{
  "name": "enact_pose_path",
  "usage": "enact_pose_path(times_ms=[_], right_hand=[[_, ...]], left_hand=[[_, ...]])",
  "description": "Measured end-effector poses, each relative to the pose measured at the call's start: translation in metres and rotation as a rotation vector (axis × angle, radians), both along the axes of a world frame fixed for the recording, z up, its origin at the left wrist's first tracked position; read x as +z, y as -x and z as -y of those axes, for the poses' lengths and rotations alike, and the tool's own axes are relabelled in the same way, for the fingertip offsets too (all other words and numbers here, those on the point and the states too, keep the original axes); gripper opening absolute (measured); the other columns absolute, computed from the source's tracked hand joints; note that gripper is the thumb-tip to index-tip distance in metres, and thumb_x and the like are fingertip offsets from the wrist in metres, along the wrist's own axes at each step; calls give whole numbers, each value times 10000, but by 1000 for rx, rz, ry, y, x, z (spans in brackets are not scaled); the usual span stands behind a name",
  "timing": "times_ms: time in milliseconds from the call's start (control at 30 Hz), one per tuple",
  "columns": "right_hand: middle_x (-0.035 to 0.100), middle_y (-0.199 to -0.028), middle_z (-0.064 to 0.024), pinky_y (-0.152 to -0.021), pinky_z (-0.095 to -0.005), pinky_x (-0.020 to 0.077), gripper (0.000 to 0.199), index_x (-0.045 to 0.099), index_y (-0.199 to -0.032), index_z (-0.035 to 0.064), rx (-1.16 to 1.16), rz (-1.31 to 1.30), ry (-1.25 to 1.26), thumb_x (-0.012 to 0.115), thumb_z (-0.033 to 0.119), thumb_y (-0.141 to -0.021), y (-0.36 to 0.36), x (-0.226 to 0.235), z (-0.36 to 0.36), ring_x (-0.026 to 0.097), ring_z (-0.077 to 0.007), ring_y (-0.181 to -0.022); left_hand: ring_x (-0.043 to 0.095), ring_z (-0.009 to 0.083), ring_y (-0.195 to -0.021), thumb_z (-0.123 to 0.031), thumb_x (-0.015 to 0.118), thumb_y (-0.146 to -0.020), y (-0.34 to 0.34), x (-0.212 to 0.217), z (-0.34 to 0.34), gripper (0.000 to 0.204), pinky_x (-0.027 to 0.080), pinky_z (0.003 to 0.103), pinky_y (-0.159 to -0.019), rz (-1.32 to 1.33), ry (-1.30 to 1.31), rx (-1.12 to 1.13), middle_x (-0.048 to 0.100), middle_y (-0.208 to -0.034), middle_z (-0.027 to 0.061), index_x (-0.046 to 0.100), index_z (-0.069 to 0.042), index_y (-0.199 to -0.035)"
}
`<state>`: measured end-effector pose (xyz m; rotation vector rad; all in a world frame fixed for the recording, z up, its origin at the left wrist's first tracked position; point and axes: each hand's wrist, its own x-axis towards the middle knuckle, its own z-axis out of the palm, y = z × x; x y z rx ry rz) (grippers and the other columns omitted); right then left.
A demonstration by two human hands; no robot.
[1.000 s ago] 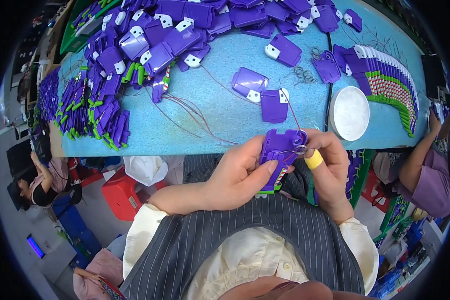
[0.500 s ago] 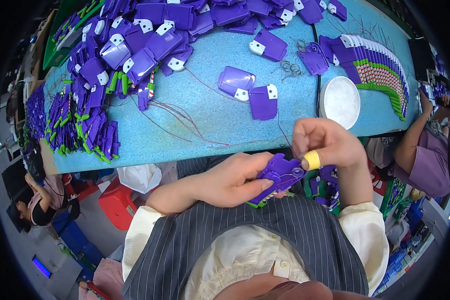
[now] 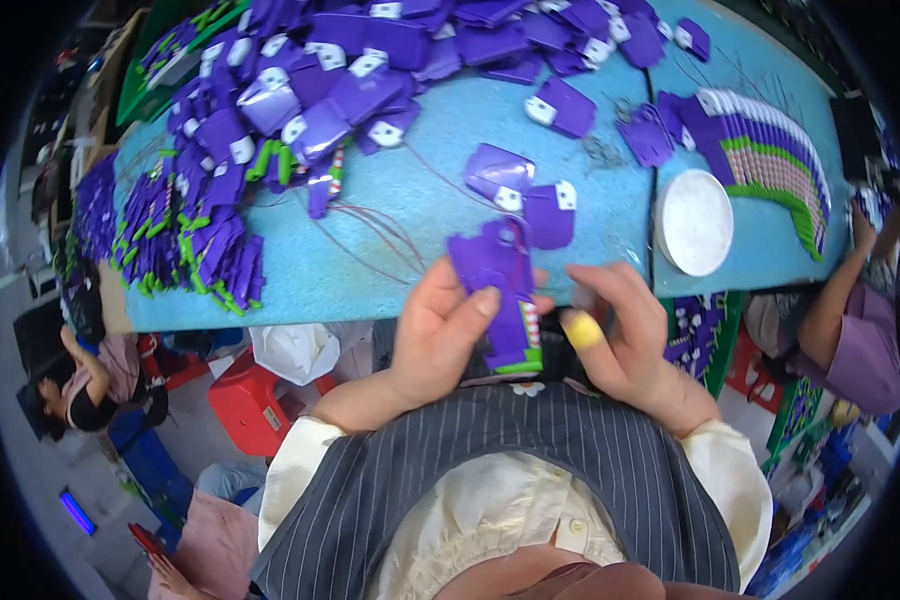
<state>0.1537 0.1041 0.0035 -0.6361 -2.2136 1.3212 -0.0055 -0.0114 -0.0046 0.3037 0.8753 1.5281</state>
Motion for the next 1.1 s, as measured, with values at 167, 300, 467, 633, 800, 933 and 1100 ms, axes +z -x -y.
enact_pose_path(times_ms=[167,300,467,633,800,933,1100], right_hand=[[543,-786,-99,-527,-322,431,267,572,-959,-6,197,21,-380,662,77,-722,34,-19,-26,548,-227,-625],[554,-764,-82,-551,-334,456,287,573,-905,23,425,236,-645,704,130,-673,67,14,-52,576,-239,-664],[601,-781,-71,-566,-257,434,170,610,-936,-3,-21,85,-363,629,14,-768,28,48,-86,581,-141,-664],[602,-716,-10,-500,-180,363,109,616,-862,-31,-369,51,219,600,64,-812,-75,48,-50,496,-31,-582],[606,-734,-24,-524,-170,383,147,616,-934,-16,-631,21,420,565,100,-859,-141,12,-27,500,-37,-585],[603,-737,-26,-530,-177,392,144,622,-934,0,-649,-43,487,549,105,-869,-175,-25,-11,504,-50,-587],[602,-727,-19,-493,-162,350,163,603,-950,7,-711,-122,552,531,135,-878,-197,-84,3,493,-39,-562]], left_hand=[[614,280,-966,-96,471,-908,11,-11,5,371,487,387,-876,-222,79,197,546,-1151,236,375,31,-1243],[602,297,-991,-69,454,-909,25,-14,6,381,469,424,-906,-226,67,298,542,-1155,225,354,39,-1261],[609,304,-962,-96,488,-894,34,-13,18,423,482,438,-880,-310,92,389,546,-1132,229,353,53,-1266],[615,295,-947,-83,498,-886,52,-22,14,415,502,403,-851,-321,71,301,551,-1134,233,376,56,-1258],[608,290,-1002,-85,458,-917,48,-22,12,389,518,346,-821,-378,-3,208,504,-1217,262,367,60,-1266],[616,315,-976,-64,493,-891,28,-13,13,403,486,395,-899,-344,-40,171,533,-1167,269,378,73,-1252],[589,291,-1040,-94,458,-923,11,-7,26,415,512,345,-835,-458,-51,104,484,-1246,253,343,40,-1298]])
